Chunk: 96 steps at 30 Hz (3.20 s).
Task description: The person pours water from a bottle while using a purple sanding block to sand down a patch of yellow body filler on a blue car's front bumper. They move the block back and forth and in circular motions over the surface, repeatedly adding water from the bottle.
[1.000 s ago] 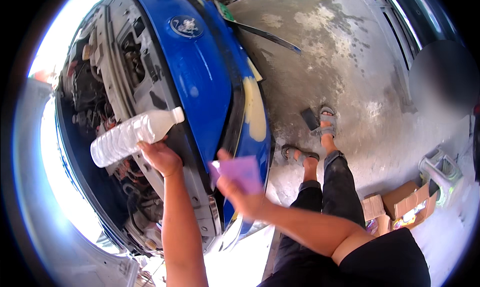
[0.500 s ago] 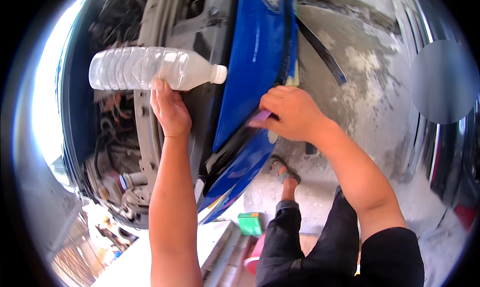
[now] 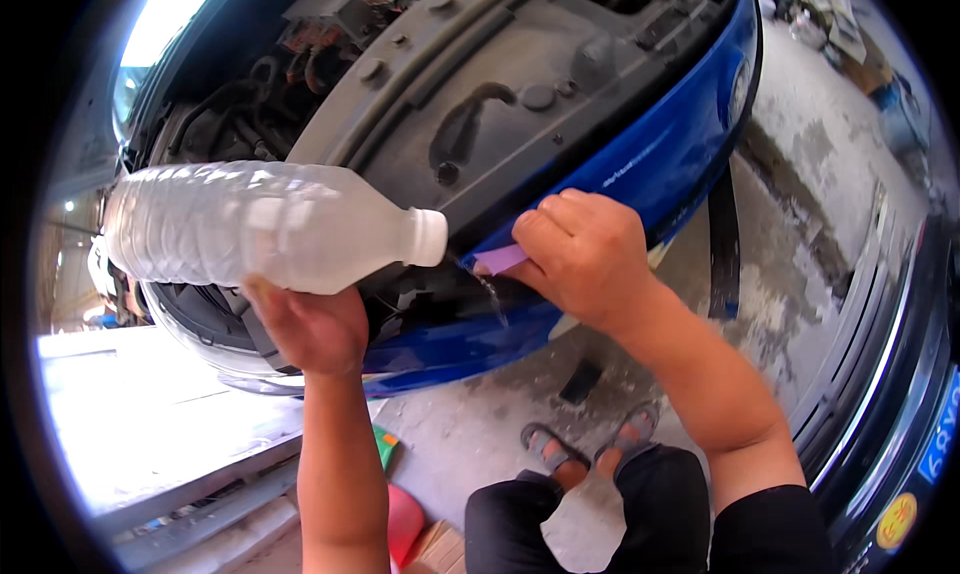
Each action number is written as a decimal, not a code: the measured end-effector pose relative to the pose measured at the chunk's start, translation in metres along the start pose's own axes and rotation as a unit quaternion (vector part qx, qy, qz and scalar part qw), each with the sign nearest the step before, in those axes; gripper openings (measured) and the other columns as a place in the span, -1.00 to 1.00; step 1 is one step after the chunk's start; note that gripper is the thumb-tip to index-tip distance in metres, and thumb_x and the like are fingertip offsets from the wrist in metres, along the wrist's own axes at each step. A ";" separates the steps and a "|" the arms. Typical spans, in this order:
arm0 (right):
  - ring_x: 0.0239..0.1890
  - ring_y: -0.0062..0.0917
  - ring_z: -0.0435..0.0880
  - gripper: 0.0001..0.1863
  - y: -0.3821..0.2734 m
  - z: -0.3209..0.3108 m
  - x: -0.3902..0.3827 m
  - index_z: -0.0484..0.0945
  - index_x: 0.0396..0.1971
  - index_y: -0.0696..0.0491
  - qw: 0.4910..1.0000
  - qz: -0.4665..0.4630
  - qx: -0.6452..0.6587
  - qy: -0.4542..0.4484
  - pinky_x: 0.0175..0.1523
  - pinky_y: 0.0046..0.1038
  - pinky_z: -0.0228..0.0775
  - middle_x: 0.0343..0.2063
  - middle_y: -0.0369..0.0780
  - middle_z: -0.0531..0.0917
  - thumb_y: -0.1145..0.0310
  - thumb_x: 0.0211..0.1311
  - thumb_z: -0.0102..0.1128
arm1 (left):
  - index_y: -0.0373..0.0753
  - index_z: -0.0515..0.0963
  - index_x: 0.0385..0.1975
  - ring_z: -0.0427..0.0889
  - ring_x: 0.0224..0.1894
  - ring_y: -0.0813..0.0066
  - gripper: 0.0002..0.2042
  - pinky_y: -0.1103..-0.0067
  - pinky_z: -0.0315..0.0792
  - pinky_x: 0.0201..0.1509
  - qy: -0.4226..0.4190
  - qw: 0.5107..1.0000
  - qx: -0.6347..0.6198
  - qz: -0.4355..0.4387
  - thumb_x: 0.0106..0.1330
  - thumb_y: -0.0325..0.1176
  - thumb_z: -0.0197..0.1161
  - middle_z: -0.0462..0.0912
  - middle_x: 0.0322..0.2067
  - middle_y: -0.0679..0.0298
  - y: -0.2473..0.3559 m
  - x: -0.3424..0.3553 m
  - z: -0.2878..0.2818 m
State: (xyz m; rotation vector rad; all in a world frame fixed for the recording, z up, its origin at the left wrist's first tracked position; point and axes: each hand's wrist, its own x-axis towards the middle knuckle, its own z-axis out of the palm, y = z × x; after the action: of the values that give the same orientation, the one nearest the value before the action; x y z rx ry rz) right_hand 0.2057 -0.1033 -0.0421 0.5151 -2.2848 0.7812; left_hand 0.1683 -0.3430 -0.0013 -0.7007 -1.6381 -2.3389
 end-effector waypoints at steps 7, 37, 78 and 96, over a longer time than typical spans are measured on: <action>-0.61 -0.40 0.49 -0.60 0.021 -0.006 -0.012 0.37 -0.69 0.01 0.999 -0.028 -0.018 0.014 -0.52 -0.43 0.31 -0.70 -0.26 0.42 0.12 -0.13 0.44 | -0.19 0.21 0.24 0.43 0.16 0.31 -0.53 0.39 0.32 0.17 0.102 0.993 0.051 -0.006 0.47 -0.05 -0.25 0.41 0.14 0.19 -0.007 0.004 0.007; -0.52 -0.24 0.57 -0.59 0.016 -0.009 -0.023 0.49 -0.58 0.11 0.999 0.034 -0.037 -0.011 -0.44 -0.34 0.38 -0.60 -0.13 0.57 0.07 -0.04 0.42 | -0.33 0.54 -0.20 0.32 -0.42 0.68 -0.50 0.70 0.23 -0.30 0.085 0.985 0.150 -0.023 0.29 0.09 0.14 0.53 -0.40 0.37 0.001 0.004 0.025; -0.42 -0.18 0.66 -0.47 0.027 -0.028 -0.021 0.57 -0.50 0.08 0.989 0.127 -0.004 -0.075 -0.32 -0.26 0.47 -0.55 -0.10 0.64 -0.17 0.12 0.17 | -0.25 0.48 -0.12 0.38 -0.33 0.62 -0.57 0.64 0.23 -0.23 0.014 0.997 0.068 -0.043 0.40 0.05 0.00 0.53 -0.32 0.35 -0.003 0.006 0.019; -0.56 -0.15 0.54 -0.54 -0.014 -0.002 0.007 0.49 -0.60 0.13 0.995 -0.057 -0.074 -0.023 -0.45 -0.29 0.36 -0.65 -0.08 0.54 0.00 0.06 0.33 | -0.28 0.53 -0.18 0.39 -0.36 0.66 -0.53 0.68 0.26 -0.22 0.030 0.995 0.090 -0.029 0.33 0.09 0.11 0.51 -0.40 0.36 -0.003 0.002 0.022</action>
State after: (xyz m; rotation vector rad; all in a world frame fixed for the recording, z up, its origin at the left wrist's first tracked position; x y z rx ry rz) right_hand 0.2092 -0.1133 -0.0312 0.5942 -2.3105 0.5434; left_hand 0.1709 -0.3215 0.0033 -0.5491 -1.8349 -2.1916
